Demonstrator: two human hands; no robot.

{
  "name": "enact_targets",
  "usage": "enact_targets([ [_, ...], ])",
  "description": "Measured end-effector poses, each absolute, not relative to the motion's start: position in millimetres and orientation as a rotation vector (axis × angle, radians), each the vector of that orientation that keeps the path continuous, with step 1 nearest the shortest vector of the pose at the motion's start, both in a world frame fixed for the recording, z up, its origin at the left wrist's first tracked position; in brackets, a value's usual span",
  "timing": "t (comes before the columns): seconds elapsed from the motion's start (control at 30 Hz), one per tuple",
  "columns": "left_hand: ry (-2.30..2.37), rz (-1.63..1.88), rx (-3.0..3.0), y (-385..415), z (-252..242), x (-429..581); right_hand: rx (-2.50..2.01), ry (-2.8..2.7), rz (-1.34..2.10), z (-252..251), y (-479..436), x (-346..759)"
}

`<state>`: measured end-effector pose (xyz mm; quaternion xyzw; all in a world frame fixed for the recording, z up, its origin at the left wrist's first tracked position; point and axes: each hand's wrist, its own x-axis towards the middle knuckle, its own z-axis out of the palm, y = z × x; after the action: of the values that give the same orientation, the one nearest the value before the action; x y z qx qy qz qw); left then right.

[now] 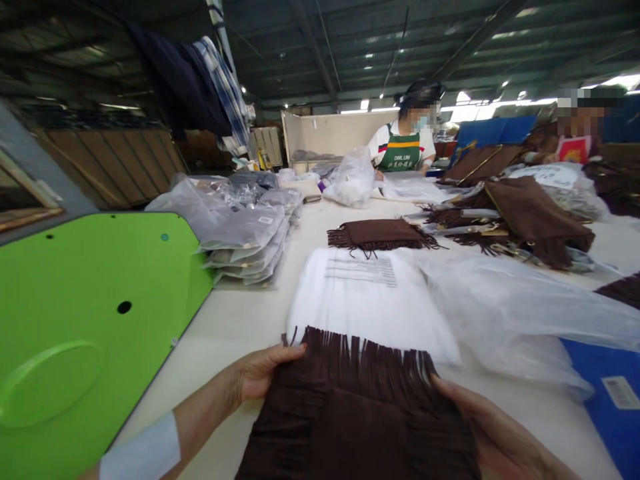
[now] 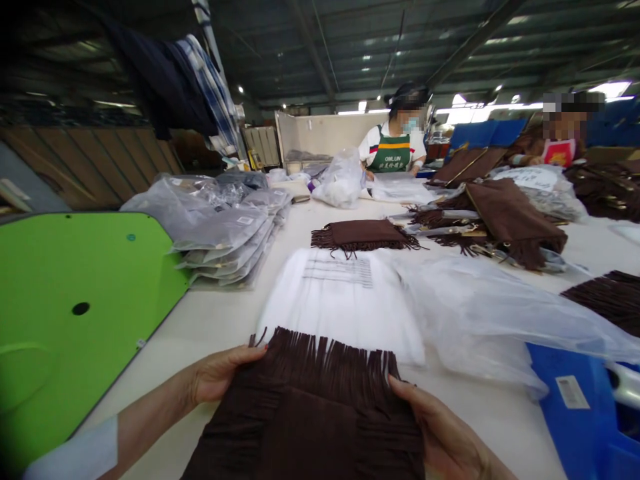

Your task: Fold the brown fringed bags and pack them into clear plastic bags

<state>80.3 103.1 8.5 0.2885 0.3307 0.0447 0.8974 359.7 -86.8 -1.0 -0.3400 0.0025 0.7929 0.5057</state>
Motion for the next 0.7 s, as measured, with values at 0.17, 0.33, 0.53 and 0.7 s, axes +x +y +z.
enact_targets([
  [0.17, 0.593, -0.087, 0.604, 119, 5, 95, -0.863, 0.001, 1.949, 2, -74, 356],
  [0.33, 0.424, -0.196, 0.632, 130, -2, 118, -1.069, -0.273, 1.943, 4, -57, 356],
  [0.53, 0.357, -0.298, 0.622, 135, -4, 132, -1.274, -0.434, 1.849, -19, -42, 364],
  [0.7, 0.358, -0.297, 0.674, 136, -3, 133, -1.228, -0.462, 1.793, -23, -37, 358],
])
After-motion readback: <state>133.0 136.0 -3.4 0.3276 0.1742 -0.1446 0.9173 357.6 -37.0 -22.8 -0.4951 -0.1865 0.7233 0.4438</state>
